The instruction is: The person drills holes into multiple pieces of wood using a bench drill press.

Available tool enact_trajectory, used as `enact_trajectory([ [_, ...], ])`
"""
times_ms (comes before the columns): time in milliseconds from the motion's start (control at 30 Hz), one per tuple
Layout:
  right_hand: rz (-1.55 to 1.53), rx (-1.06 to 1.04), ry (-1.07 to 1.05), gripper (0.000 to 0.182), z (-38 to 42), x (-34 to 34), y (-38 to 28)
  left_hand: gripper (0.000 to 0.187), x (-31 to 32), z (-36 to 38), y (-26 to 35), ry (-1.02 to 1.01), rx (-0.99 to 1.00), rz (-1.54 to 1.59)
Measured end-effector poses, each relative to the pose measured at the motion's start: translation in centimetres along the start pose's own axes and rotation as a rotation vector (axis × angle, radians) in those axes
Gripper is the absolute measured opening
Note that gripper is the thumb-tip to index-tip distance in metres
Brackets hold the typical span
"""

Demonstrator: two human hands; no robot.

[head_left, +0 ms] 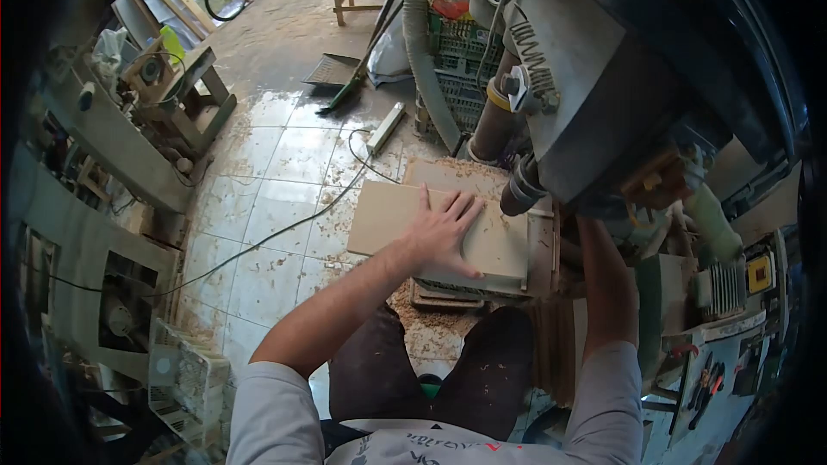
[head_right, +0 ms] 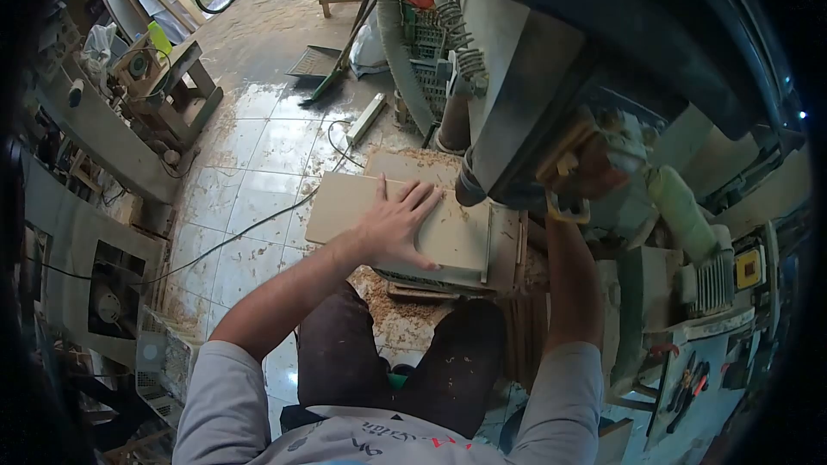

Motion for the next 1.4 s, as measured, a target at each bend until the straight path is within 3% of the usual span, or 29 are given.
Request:
enact_trajectory([
  [500, 0.034, -0.016, -0.055, 0.03, -0.5, 0.9, 2.0, 0.123, -0.2, 0.0, 0.0, -0.004, 0.011, -0.003],
  [667, 0.125, -0.128, -0.19, 0.033, 3.8, -2.9, 0.4, 0.123, 0.0, 0.0, 0.0, 0.011, 0.005, 0.005],
  [700, 0.118, -0.063, -0.263, 0.033, 4.7, -4.2, 0.3, 0.123, 0.0, 0.0, 0.1, 0.012, 0.014, 0.009],
  [767, -0.082, 0.558, -0.554, 0.041, 6.7, -6.6, -0.4, 0.123, 0.0, 0.0, 0.0, -0.001, 0.0, 0.011],
  [833, -0.553, 0.757, -0.355, 0.031, 5.4, -11.0, -6.8, 0.123, -0.1, 0.0, 0.0, 0.003, 0.005, 0.01],
  [900, -0.588, 0.679, -0.277, 0.038, 3.1, -15.0, -10.7, 0.123, -0.2, 0.0, 0.1, 0.007, 0.004, 0.013],
  [967, -0.538, 0.523, -0.236, 0.026, -0.4, -18.6, -14.6, 0.123, -0.1, 0.0, 0.0, -0.025, -0.006, -0.004],
  [1033, -0.546, 0.587, -0.219, 0.021, -3.2, -21.3, -14.6, 0.123, -0.1, 0.0, 0.1, -0.026, -0.006, -0.004],
  [1100, -0.613, 0.379, -0.059, 0.028, -7.5, -23.7, -15.1, 0.123, 0.1, 0.0, 0.0, -0.029, -0.01, -0.009],
  [1167, -0.721, 0.418, -0.117, 0.032, -11.9, -23.4, -14.1, 0.124, 0.4, -0.1, -0.1, -0.043, -0.011, -0.009],
  [1300, -0.931, 0.493, 0.243, 0.031, -17.8, -20.0, -14.6, 0.125, 0.5, -0.2, -0.2, -0.037, -0.015, -0.011],
  [1400, -1.006, 0.436, 0.003, 0.031, -20.5, -15.7, -9.4, 0.127, 0.4, -0.3, -0.2, -0.046, -0.017, -0.013],
])
Point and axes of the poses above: each hand's wrist, its own z-axis away from the middle knuckle, its own x-axis out of the palm, y = z × x, the point moved 9 cm from there along -z, towards the middle knuckle, and after that the axes turned 10 degrees about -z, right-handed, at the moved point
